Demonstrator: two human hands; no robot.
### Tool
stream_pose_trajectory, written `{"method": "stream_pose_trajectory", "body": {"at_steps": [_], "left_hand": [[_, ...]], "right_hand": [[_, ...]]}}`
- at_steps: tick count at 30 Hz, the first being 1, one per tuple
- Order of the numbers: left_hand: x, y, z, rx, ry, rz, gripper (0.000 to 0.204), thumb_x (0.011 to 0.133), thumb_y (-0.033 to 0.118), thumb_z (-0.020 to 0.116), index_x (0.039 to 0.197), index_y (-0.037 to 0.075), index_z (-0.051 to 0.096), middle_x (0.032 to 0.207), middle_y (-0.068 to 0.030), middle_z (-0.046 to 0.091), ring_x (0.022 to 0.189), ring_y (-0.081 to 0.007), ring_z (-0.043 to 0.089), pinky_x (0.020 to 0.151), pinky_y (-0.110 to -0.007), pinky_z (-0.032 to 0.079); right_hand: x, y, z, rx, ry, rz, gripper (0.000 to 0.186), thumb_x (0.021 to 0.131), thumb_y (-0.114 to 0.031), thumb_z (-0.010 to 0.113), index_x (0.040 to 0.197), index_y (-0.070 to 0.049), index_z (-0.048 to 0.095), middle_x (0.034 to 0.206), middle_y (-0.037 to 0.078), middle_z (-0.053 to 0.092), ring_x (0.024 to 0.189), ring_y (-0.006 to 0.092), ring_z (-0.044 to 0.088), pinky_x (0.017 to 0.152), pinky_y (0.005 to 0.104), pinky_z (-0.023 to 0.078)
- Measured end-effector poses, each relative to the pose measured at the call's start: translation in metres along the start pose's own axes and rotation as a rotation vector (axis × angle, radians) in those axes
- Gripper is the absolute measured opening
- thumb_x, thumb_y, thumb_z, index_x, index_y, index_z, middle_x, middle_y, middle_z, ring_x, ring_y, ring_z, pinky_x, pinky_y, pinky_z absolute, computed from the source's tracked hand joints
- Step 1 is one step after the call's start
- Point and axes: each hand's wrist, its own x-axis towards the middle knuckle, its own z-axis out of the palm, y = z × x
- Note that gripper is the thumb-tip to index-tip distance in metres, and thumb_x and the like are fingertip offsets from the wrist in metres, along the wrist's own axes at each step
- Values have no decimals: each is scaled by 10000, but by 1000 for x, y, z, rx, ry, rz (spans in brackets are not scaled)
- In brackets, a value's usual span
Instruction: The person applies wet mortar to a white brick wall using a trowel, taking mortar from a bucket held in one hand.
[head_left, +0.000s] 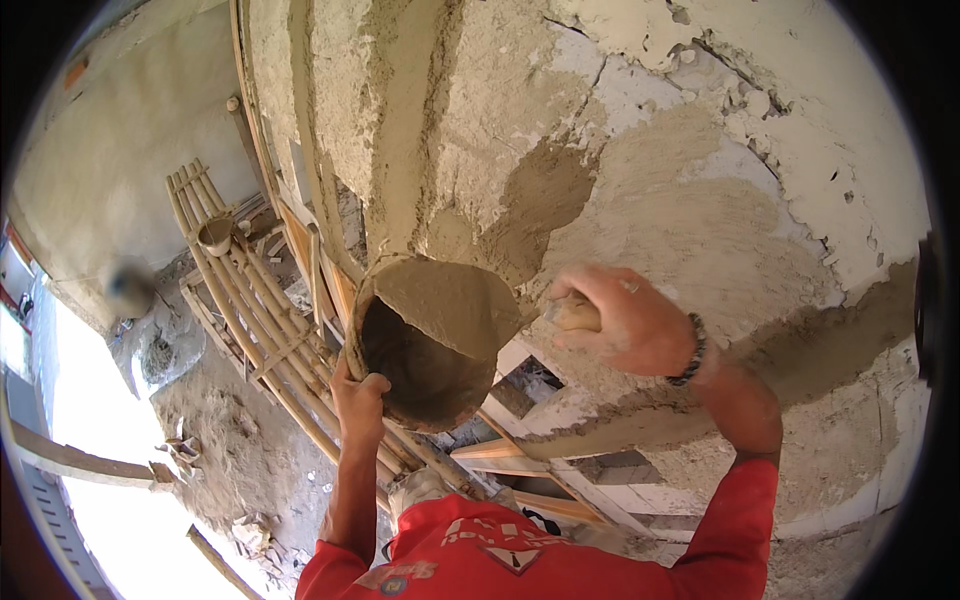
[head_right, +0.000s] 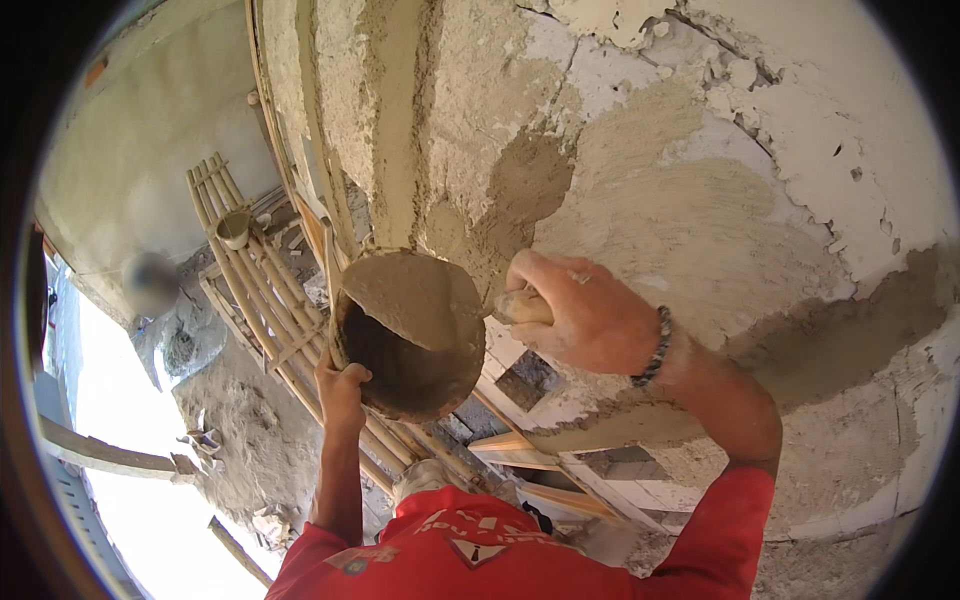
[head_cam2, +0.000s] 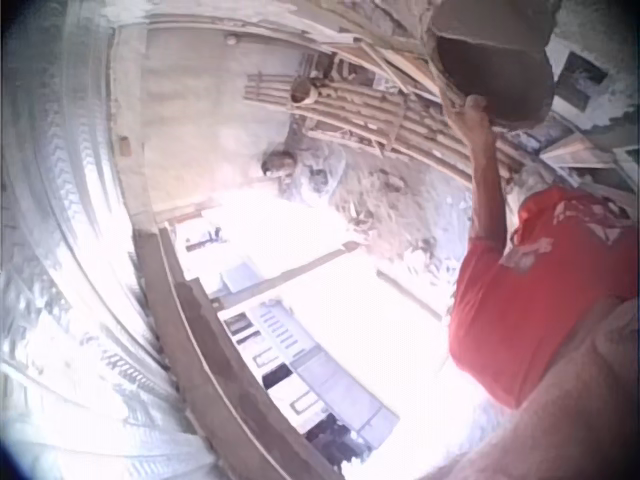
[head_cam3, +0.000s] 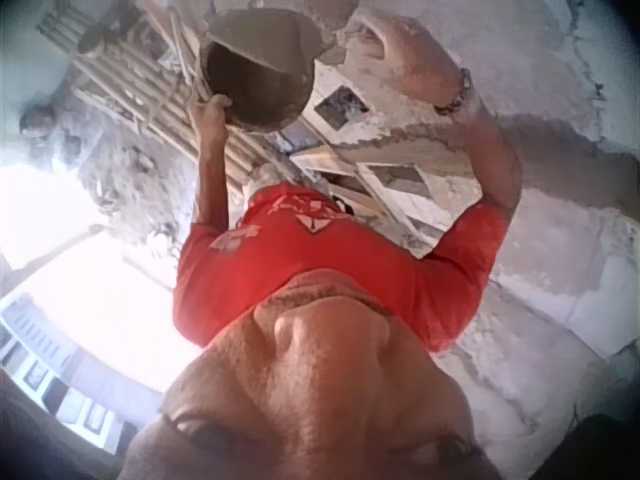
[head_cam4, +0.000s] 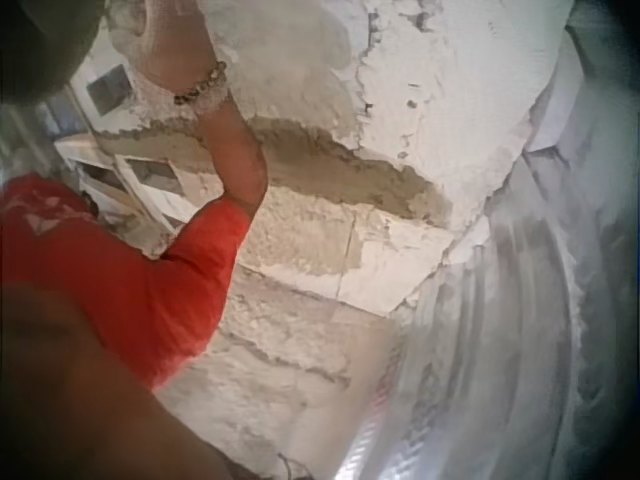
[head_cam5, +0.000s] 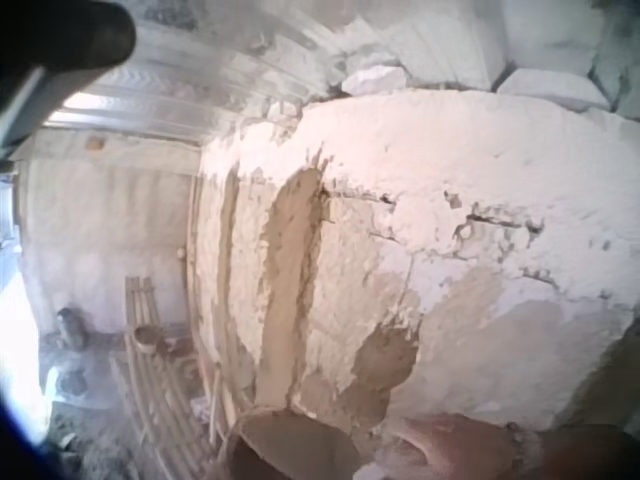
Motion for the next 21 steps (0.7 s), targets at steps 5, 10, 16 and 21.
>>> {"method": "stream_pose_trajectory", "body": {"at_steps": [5, 10, 16, 21], "left_hand": [[-6, 5, -9, -44, 63, 14, 502, 690, -63, 558, 1189, -58, 622, 942, -37, 672, 773, -130, 601, 684, -254, 490], [-13, -6, -30, -10, 126, 13, 492, 674, -64, 552, 1159, -68, 630, 940, -47, 681, 775, -153, 611, 690, -268, 496], [-17, -29, -25, 9, 136, -51, 534, 659, -65, 543, 1185, -57, 632, 976, -61, 691, 814, -170, 628, 725, -274, 508], [-23, -37, -22, -11, 155, -14, 557, 648, -63, 536, 1196, -55, 632, 994, -64, 692, 845, -194, 634, 787, -297, 520]], "right_hand": [[0, -45, -84, 37, -23, 67, 379, 823, -202, 816, 1099, -8, 643, 692, 84, 520, 625, 185, 558, 597, 327, 428], [9, -18, -103, 97, 18, 351, 361, 954, -301, 679, 1105, 27, 691, 741, 18, 596, 649, 80, 535, 538, 276, 411], [-40, -5, -189, -276, 717, 412, 412, 1003, -324, 632, 1249, 7, 644, 779, -31, 551, 665, 66, 507, 590, 205, 419], [-47, 35, -123, -279, 312, 156, 401, 957, -342, 674, 1200, -24, 657, 819, 24, 601, 705, 150, 560, 662, 295, 478]]}}
